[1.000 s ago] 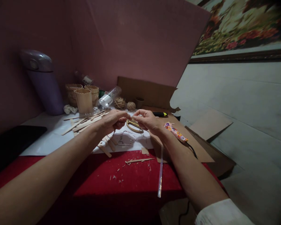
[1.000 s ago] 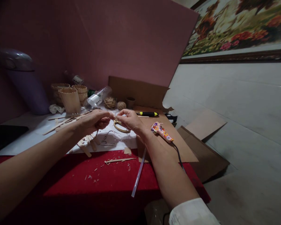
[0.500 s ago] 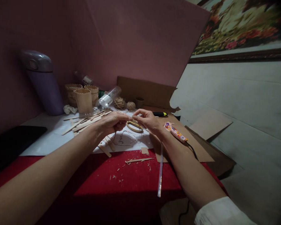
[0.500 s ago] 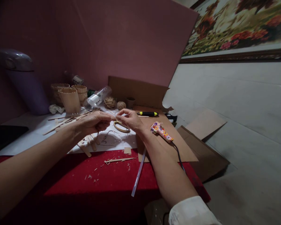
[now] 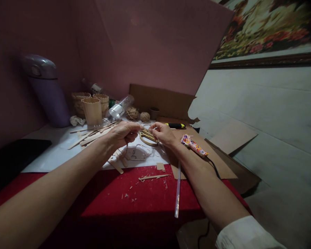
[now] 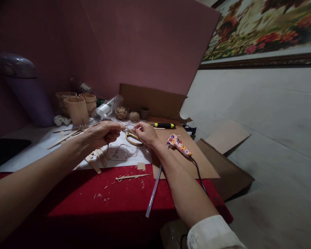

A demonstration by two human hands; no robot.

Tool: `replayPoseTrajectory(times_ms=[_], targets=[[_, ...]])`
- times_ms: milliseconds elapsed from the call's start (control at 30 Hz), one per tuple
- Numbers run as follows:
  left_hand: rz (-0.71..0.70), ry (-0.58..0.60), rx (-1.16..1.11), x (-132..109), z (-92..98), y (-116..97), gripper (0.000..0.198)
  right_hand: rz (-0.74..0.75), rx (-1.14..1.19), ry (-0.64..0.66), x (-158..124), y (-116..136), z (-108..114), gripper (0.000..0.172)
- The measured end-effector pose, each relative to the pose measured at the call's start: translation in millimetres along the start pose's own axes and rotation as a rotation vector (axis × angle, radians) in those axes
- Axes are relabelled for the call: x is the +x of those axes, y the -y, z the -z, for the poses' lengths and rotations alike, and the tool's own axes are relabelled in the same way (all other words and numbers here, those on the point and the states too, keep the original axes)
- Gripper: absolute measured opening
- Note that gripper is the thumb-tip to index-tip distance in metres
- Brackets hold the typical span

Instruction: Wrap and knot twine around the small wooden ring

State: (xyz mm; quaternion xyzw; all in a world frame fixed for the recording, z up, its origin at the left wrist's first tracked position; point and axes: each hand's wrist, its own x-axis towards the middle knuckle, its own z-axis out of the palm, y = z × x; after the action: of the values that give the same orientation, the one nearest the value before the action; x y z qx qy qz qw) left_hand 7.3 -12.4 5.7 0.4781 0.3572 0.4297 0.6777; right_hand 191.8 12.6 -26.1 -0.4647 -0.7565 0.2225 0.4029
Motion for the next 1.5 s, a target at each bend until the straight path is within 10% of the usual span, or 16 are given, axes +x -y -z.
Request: replayPoseTrajectory(times_ms=[233,733,967,1200,1500], targets=[[-0.019,-0.015,0.003,-2,-1.4,-2,0.028,0.105,-0.264,-0.327,6,-5,15,0.028],[0.08,0.143,0.176,-3,-4.5,9,0.034,0.332,-0.125,-0.109,0,20,-3,0.021],[-0.005,-0.035,0.058,-1,-4.2,4,0.029,0.351,-0.141,-0.524,-7,27,0,0.012],[-0.041,-0.07,-0.014,-2,-4.1,0,0.024,0.441,-0.322,-0.228,-12,32,-5,0.016],[-0.017,-0.029,0.002,-3,-3.8,2,0.024,0.421,-0.411,-0.276,-12,25,-9,0.013]])
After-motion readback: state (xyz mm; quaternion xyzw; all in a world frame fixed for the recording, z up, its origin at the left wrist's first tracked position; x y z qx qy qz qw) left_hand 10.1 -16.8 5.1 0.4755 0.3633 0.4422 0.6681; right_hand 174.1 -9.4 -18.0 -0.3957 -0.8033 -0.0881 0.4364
